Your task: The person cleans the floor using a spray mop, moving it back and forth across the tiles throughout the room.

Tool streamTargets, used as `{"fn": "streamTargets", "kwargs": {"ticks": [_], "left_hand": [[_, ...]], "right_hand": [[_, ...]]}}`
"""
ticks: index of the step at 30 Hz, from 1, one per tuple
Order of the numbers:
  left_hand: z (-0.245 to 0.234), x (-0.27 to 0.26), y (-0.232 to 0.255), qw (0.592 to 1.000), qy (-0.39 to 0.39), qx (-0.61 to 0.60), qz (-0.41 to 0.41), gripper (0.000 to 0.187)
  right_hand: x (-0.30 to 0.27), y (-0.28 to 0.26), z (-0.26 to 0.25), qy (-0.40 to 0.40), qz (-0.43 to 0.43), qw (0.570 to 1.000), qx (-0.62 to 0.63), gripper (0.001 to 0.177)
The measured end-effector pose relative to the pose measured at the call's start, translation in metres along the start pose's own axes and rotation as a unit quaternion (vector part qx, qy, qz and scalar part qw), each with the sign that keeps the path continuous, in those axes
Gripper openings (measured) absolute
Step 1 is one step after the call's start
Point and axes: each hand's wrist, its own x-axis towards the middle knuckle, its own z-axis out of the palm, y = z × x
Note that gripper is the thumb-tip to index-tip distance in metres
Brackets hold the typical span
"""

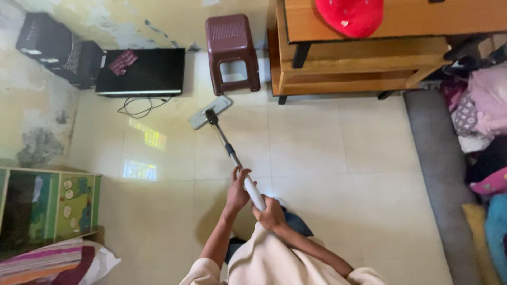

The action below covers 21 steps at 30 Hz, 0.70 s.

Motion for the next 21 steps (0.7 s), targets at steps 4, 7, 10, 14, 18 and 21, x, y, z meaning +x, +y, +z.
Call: {"fn": "streamTargets", "kwargs": {"ticks": [4, 7, 10, 14, 18, 21], "left_hand": [[0.036, 0.022, 0.000, 0.999, -0.001, 0.052, 0.006, 0.041], [0.076, 0.029, 0.009, 0.998, 0.004, 0.050, 0.032, 0.045], [0.110, 0.032, 0.029, 0.997, -0.002, 0.075, 0.010, 0.044], [0.126, 0.027, 0.059, 0.992, 0.007, 0.085, 0.089, 0.045], [0.137, -0.002, 0.078, 0.991, -0.073, 0.098, 0.061, 0.044], [0.154, -0.038, 0.091, 0.994, -0.053, 0.072, 0.068, 0.045]], "right_hand": [[0.009, 0.047, -0.030, -0.032, 0.016, 0.999, -0.031, 0.030], [0.031, 0.092, -0.062, -0.030, -0.015, 0.999, -0.024, 0.034], [0.029, 0.116, -0.099, -0.038, -0.007, 0.999, -0.016, 0.041], [0.012, 0.118, -0.144, -0.068, 0.043, 0.997, 0.014, 0.041], [-0.018, 0.135, -0.168, -0.108, 0.041, 0.993, 0.008, 0.041], [-0.045, 0.159, -0.185, -0.167, 0.012, 0.986, 0.015, 0.043]]}}
